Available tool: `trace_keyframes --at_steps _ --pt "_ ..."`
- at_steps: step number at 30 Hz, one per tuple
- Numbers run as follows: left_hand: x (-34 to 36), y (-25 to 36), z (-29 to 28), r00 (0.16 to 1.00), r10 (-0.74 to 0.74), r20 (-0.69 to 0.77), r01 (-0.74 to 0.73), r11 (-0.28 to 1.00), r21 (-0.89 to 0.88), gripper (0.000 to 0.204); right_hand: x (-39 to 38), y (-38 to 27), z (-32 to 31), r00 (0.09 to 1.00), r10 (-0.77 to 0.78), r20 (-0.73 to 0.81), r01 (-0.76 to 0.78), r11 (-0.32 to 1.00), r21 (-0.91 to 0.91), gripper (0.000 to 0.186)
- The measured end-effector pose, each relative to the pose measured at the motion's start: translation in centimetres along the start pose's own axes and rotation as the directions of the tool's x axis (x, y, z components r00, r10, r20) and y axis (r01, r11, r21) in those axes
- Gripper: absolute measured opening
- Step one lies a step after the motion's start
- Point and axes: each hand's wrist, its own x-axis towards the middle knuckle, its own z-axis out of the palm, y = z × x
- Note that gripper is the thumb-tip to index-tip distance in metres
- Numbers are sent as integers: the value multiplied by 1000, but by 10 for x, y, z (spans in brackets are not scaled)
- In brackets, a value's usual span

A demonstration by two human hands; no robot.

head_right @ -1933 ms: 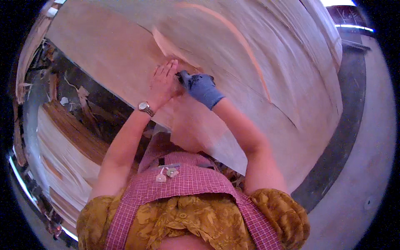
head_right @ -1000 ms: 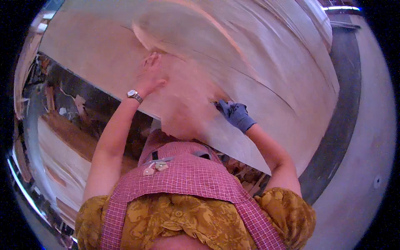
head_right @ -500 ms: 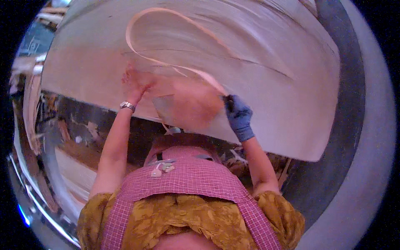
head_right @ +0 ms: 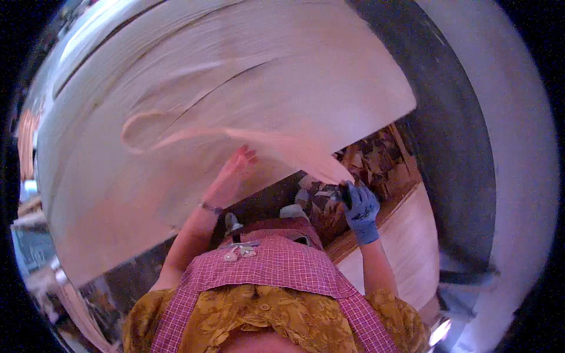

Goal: The person repairs wood veneer sheets by cutting and applying adhesive tape patches with a blade. The person then lays down, trims, and flips sheets of wood veneer over a stack using a long stick.

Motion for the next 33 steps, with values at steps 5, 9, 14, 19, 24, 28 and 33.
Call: trace_keyframes --at_steps 5,9,14,19,24,28,33 --pt "103 -25 155 958 -170 230 207 968 -145 54 -82 109 21 954 222 203 -247 964 104 57" --pt "149 -70 288 917 -242 318 250 968 15 54 -87 201 21 751 586 304 -503 208 839 41" --pt "223 -103 434 902 -257 346 174 951 254 46 0 317 -111 936 283 -209 220 -8 975 24" --pt "297 -134 525 865 -280 417 153 938 312 39 80 411 -149 862 -19 -507 476 -313 822 22" --pt "394 -175 587 854 -225 470 95 954 284 36 158 515 -127 843 -104 -529 451 -399 798 21" --pt "482 -210 633 870 -199 451 83 961 265 38 229 610 -105 855 -126 -503 413 -422 807 20" --pt "554 -209 733 915 -178 362 216 974 -68 41 308 770 -39 989 76 124 -132 123 984 39"
